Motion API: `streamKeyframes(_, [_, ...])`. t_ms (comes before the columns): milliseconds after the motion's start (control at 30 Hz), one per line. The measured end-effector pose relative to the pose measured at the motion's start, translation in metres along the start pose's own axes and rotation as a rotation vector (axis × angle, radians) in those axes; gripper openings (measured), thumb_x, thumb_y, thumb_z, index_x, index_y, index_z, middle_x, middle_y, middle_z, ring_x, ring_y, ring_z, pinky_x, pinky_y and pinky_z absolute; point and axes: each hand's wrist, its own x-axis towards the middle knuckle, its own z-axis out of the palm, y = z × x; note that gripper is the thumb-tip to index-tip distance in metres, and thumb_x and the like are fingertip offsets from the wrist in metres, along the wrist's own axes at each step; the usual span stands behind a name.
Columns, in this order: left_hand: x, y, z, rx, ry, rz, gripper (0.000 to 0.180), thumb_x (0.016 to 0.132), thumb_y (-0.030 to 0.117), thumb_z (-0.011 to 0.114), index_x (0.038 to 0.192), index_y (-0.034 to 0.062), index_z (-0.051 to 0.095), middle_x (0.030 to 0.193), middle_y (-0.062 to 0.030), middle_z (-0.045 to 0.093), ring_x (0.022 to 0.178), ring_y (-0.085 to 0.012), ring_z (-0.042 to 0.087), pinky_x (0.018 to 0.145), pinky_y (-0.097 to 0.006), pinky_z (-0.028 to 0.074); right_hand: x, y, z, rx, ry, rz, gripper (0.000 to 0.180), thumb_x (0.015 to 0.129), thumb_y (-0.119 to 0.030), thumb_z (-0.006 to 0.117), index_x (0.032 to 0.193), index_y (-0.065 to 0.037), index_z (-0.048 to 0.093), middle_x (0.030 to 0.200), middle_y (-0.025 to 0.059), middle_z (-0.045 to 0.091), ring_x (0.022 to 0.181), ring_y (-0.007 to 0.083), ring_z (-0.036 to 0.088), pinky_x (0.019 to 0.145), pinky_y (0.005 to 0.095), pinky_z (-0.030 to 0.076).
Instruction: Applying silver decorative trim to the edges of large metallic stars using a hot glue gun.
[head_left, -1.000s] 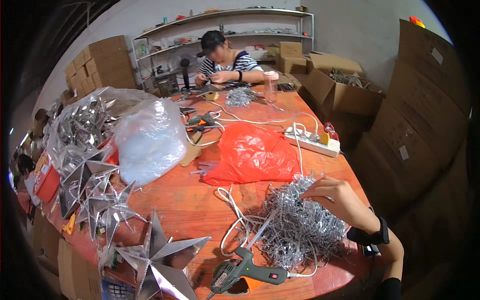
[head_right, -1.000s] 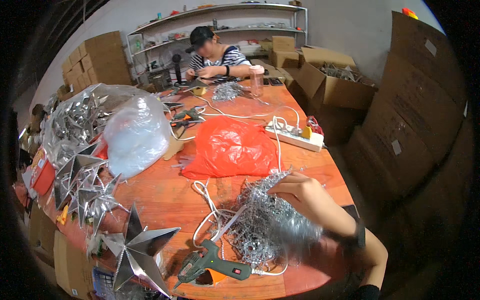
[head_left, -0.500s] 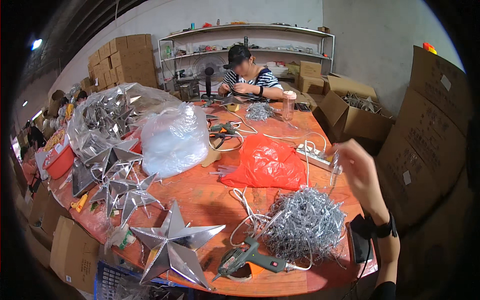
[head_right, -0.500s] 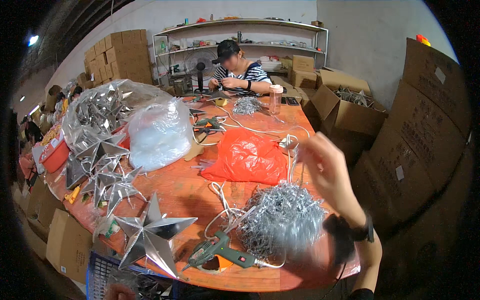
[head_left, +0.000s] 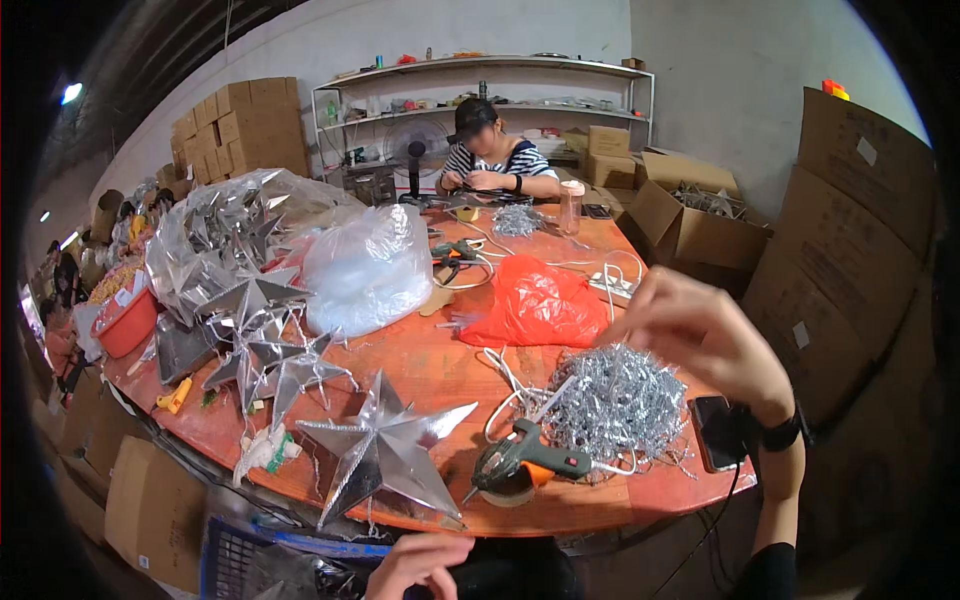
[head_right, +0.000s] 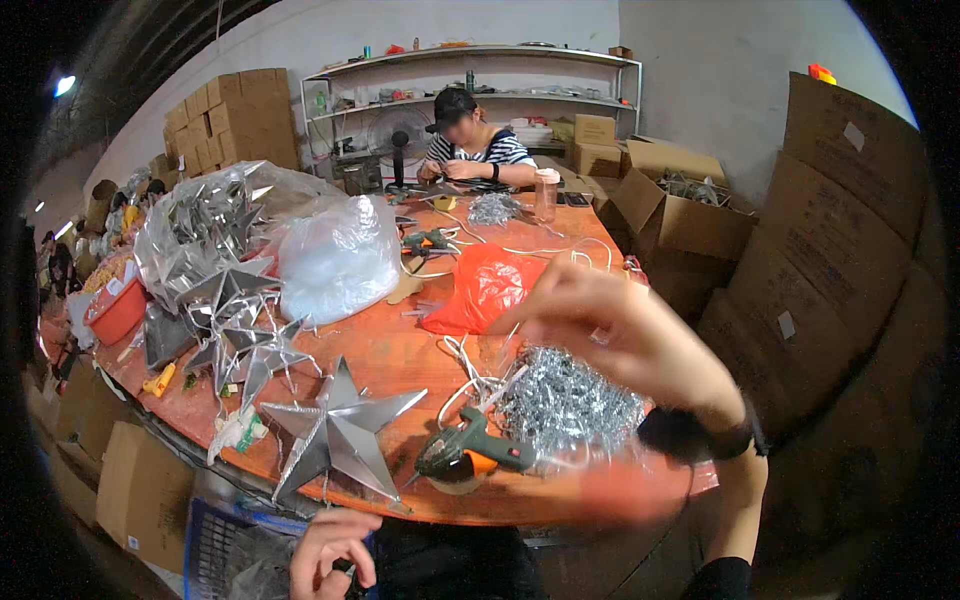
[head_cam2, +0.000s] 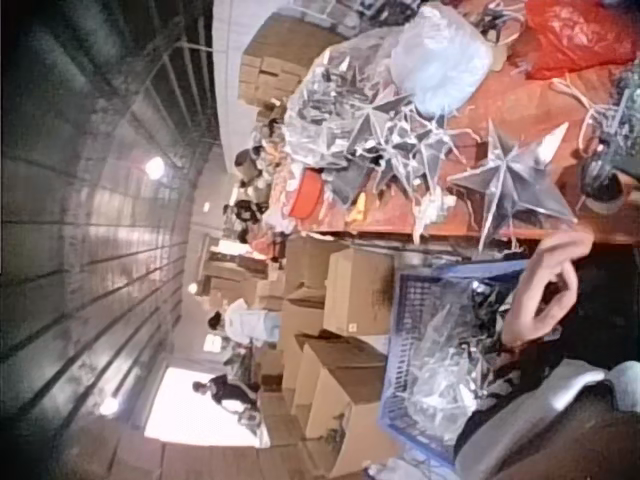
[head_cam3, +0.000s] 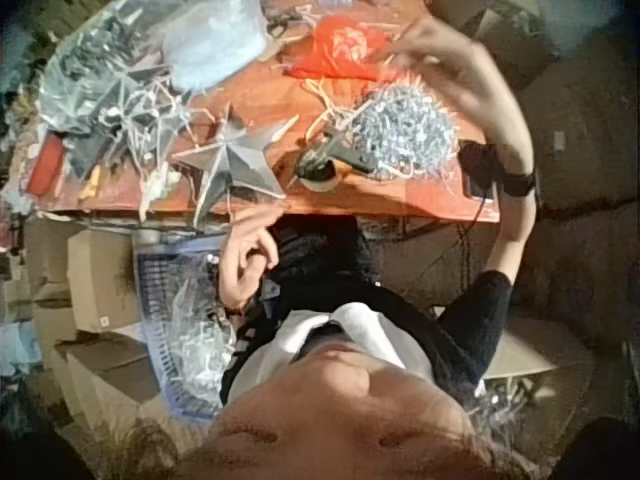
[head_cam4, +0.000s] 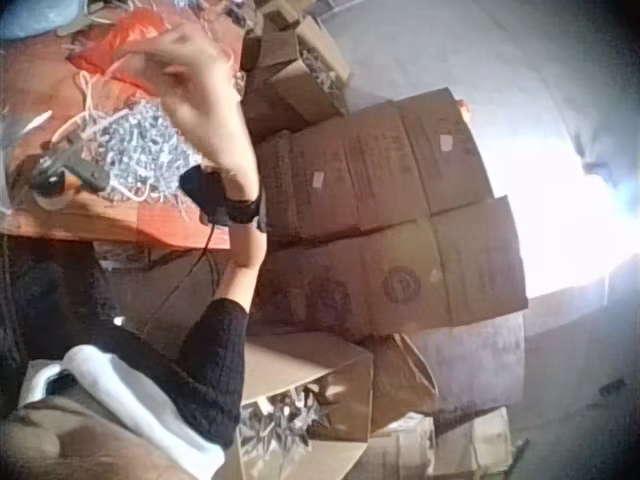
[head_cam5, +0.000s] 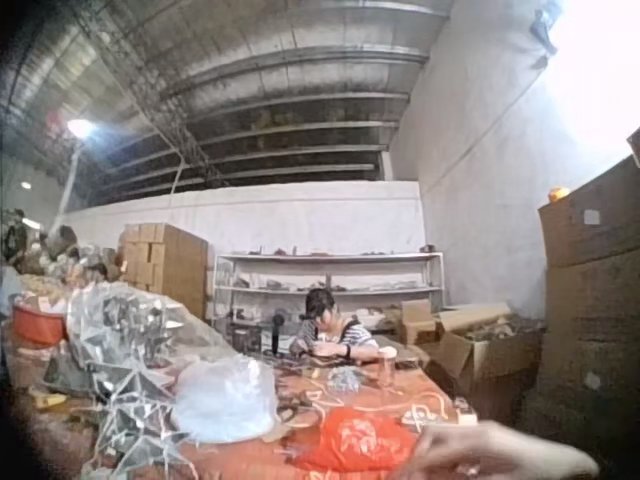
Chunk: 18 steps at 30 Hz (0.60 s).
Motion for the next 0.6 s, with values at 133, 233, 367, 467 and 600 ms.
streamKeyframes(133, [0.019,0.004,0.026,-0.135,0.217,-0.146,0.049,0.095,0.038,0.042,0.119,-0.0051,0.044,0.056,-0.0004,0.042,0.046,-0.0068,0.037,0.041,-0.02,0.03,-0.007,-0.034,0.045,0.245,-0.315,-0.035,0.031,0.08,0.006,0.055,0.108,-0.004,0.063,0.087,0.0088,0.053,0.085,0.0215,0.054,0.077,0.0331,0.044])
streamKeyframes(233, [0.02,-0.005,0.019,-0.159,-0.031,-0.31,0.064,0.097,0.045,0.033,0.133,-0.0075,0.03,0.053,-0.0005,0.04,0.047,-0.0073,0.037,0.046,-0.021,0.034,-0.009,-0.05,0.063,0.327,-0.425,-0.089,0.03,0.081,0.004,0.055,0.11,-0.001,0.06,0.094,0.0112,0.052,0.091,0.0253,0.054,0.079,0.0339,0.044])
streamKeyframes(367, [0.011,-0.017,0.028,-0.367,-0.025,-0.369,0.058,0.098,0.044,0.031,0.132,-0.0029,0.034,0.059,0.0014,0.038,0.049,-0.0049,0.033,0.047,-0.02,0.032,-0.012,-0.051,0.081,0.4,-0.488,-0.132,0.027,0.085,-0.003,0.057,0.111,-0.001,0.06,0.094,0.012,0.052,0.089,0.0264,0.055,0.077,0.0347,0.045])
streamKeyframes(467, [0.013,-0.002,0.025,-0.33,-0.043,-0.364,0.048,0.098,0.038,0.033,0.122,-0.0035,0.042,0.062,-0.0006,0.044,0.05,-0.0047,0.035,0.047,-0.02,0.032,-0.011,-0.053,0.085,0.42,-0.491,-0.107,0.028,0.085,-0.005,0.057,0.113,-0.002,0.059,0.093,0.0118,0.053,0.086,0.0267,0.056,0.075,0.0345,0.045])
streamKeyframes(600, [0.002,-0.019,0.019,-0.245,-0.031,-0.353,0.03,0.098,0.023,0.04,0.094,-0.0033,0.053,0.067,-0.0042,0.051,0.053,-0.0046,0.04,0.048,-0.02,0.031,-0.005,-0.052,0.084,0.418,-0.512,-0.073,0.032,0.083,0.001,0.06,0.114,-0.004,0.061,0.095,0.0099,0.056,0.085,0.0248,0.057,0.073,0.0326,0.046])
